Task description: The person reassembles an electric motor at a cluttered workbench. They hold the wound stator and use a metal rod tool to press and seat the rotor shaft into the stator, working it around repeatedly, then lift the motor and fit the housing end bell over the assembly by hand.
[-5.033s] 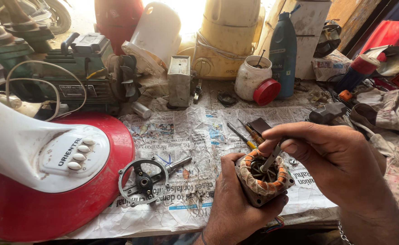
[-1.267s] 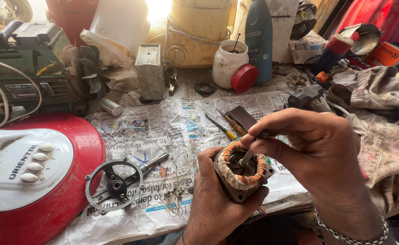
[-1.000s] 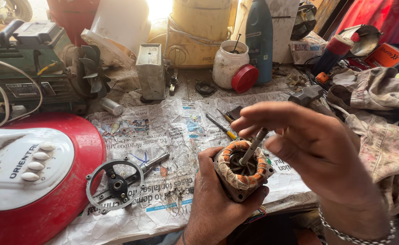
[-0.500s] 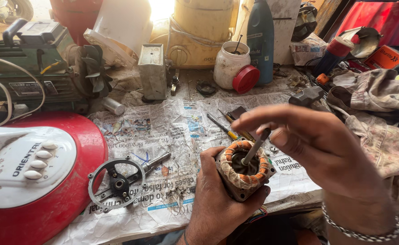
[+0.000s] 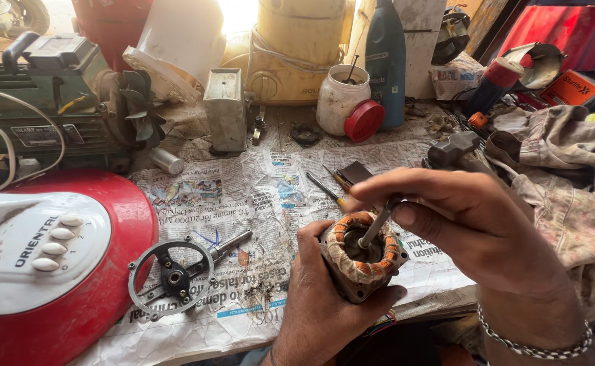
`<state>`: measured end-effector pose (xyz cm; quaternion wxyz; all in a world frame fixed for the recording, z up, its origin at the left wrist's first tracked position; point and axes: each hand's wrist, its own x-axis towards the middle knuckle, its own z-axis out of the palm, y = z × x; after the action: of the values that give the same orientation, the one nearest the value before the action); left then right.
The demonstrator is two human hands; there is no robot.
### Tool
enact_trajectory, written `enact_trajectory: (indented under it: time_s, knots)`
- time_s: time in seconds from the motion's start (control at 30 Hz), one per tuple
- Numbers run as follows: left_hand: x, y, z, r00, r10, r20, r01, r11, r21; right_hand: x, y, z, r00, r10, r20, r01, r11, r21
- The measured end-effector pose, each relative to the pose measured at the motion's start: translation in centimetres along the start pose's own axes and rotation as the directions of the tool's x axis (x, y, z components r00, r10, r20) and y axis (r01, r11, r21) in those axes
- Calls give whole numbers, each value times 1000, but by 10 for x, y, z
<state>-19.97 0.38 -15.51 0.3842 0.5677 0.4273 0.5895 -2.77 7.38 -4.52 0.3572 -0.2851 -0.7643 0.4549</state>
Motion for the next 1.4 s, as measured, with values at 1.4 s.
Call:
enact_trajectory:
  time_s: [1.4]
  knots:
    - [40,-82,63,998,-56,27,59,988,-140,0,60,-49,982,17,-188,-25,999,-40]
